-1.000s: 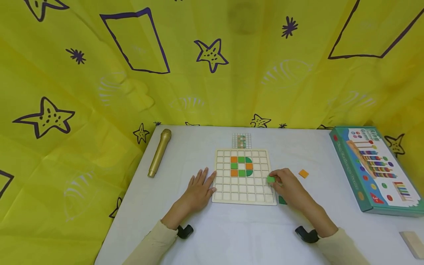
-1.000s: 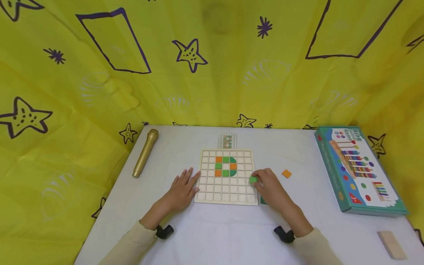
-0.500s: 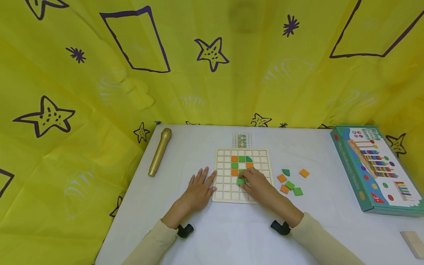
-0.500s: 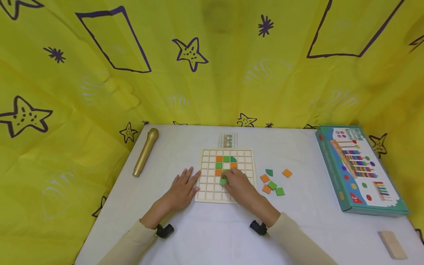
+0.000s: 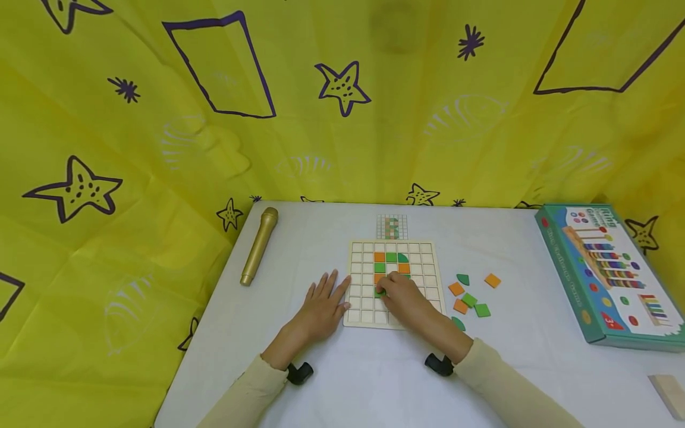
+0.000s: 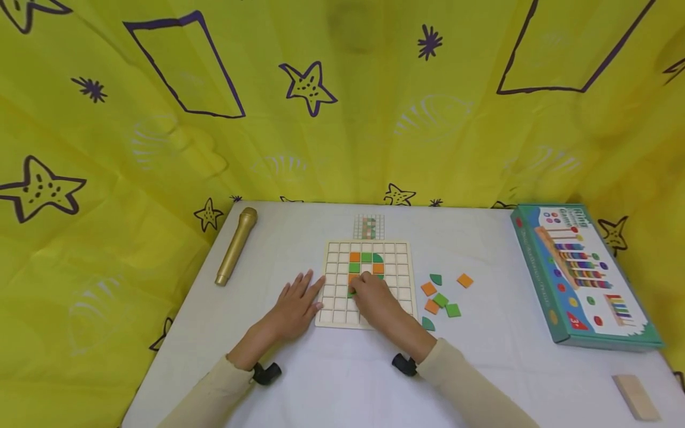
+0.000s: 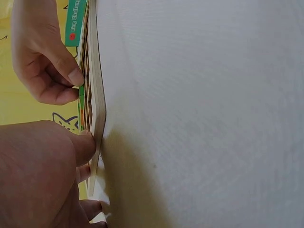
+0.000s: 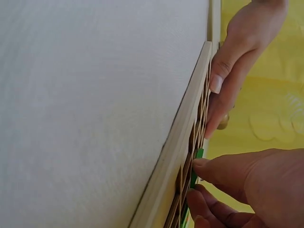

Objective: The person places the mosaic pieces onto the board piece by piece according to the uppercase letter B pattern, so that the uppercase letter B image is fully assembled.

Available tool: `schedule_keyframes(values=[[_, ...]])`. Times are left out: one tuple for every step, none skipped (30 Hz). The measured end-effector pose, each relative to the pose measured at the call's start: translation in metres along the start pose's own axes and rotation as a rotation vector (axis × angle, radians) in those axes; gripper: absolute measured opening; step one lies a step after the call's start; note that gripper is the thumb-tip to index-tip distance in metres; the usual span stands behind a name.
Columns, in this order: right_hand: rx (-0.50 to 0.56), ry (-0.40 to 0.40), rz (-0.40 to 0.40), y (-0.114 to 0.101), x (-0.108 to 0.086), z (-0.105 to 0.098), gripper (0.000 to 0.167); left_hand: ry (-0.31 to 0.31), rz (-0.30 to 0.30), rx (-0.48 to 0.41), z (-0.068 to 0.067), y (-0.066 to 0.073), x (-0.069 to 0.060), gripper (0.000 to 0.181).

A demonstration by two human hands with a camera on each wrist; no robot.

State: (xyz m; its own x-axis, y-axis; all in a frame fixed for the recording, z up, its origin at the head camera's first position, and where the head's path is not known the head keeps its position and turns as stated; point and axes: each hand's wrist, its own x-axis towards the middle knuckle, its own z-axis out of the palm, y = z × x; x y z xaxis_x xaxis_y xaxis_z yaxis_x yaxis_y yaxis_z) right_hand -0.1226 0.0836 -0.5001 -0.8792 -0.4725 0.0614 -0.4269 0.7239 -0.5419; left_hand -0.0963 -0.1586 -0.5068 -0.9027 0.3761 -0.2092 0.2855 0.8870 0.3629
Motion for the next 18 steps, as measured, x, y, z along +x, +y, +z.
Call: schedule_keyframes(values=[[-0.005, 0.003, 0.000, -0.0005, 0.0001, 0.0003, 0.011, -0.001, 0.001, -0.001, -0.0002, 0.0003, 0.0000, 0.060], [-0.011, 0.007, 0.000, -0.0010, 0.0001, 0.0003, 0.010, -0.001, 0.001, 0.000, -0.0003, 0.0005, 0.0000, 0.060], [-0.018, 0.010, -0.002, -0.0013, 0.0001, 0.0001, 0.010, -0.001, 0.001, 0.000, -0.0004, 0.0007, 0.0001, 0.060], [-0.021, 0.012, -0.003, -0.0014, 0.0001, -0.0002, 0.010, 0.000, 0.002, -0.001, -0.0004, 0.0010, 0.0001, 0.060], [-0.023, 0.012, -0.003, -0.0014, 0.0002, -0.0004, 0.011, 0.001, 0.002, 0.000, -0.0004, 0.0011, 0.0002, 0.060], [-0.027, 0.012, -0.004, -0.0010, 0.0003, -0.0006, 0.011, 0.001, 0.002, -0.001, -0.0005, 0.0014, 0.0001, 0.060], [-0.027, 0.010, -0.001, -0.0006, 0.0004, -0.0009, 0.011, 0.001, 0.002, -0.002, -0.0006, 0.0016, 0.0001, 0.060], [-0.024, 0.006, 0.002, -0.0001, 0.0005, -0.0013, 0.011, 0.002, 0.002, -0.003, -0.0006, 0.0017, 0.0001, 0.060], [-0.019, 0.003, 0.007, 0.0007, 0.0007, -0.0016, 0.012, 0.002, 0.002, -0.002, -0.0006, 0.0019, 0.0000, 0.060], [-0.013, 0.004, 0.010, 0.0012, 0.0009, -0.0021, 0.012, 0.003, 0.002, -0.003, -0.0008, 0.0021, -0.0001, 0.060], [-0.009, 0.007, 0.013, 0.0017, 0.0010, -0.0026, 0.012, 0.004, 0.002, -0.004, -0.0010, 0.0023, -0.0003, 0.060], [-0.003, 0.011, 0.016, 0.0022, 0.0012, -0.0031, 0.012, 0.004, 0.002, -0.004, -0.0012, 0.0025, -0.0006, 0.060], [0.006, 0.016, 0.018, 0.0025, 0.0013, -0.0037, 0.013, 0.005, 0.002, -0.004, -0.0015, 0.0028, -0.0008, 0.060], [0.010, 0.021, 0.017, 0.0028, 0.0015, -0.0040, 0.013, 0.005, 0.001, -0.003, -0.0017, 0.0030, -0.0010, 0.060], [0.012, 0.026, 0.014, 0.0032, 0.0016, -0.0042, 0.013, 0.005, 0.000, -0.002, -0.0020, 0.0031, -0.0012, 0.060], [0.010, 0.029, 0.012, 0.0035, 0.0016, -0.0044, 0.013, 0.005, -0.001, -0.001, -0.0022, 0.0033, -0.0013, 0.060], [0.007, 0.025, 0.011, 0.0037, 0.0017, -0.0045, 0.013, 0.004, -0.002, 0.001, -0.0022, 0.0033, -0.0013, 0.060], [0.005, 0.016, 0.013, 0.0041, 0.0015, -0.0048, 0.013, 0.004, -0.004, 0.000, -0.0024, 0.0034, -0.0013, 0.060]])
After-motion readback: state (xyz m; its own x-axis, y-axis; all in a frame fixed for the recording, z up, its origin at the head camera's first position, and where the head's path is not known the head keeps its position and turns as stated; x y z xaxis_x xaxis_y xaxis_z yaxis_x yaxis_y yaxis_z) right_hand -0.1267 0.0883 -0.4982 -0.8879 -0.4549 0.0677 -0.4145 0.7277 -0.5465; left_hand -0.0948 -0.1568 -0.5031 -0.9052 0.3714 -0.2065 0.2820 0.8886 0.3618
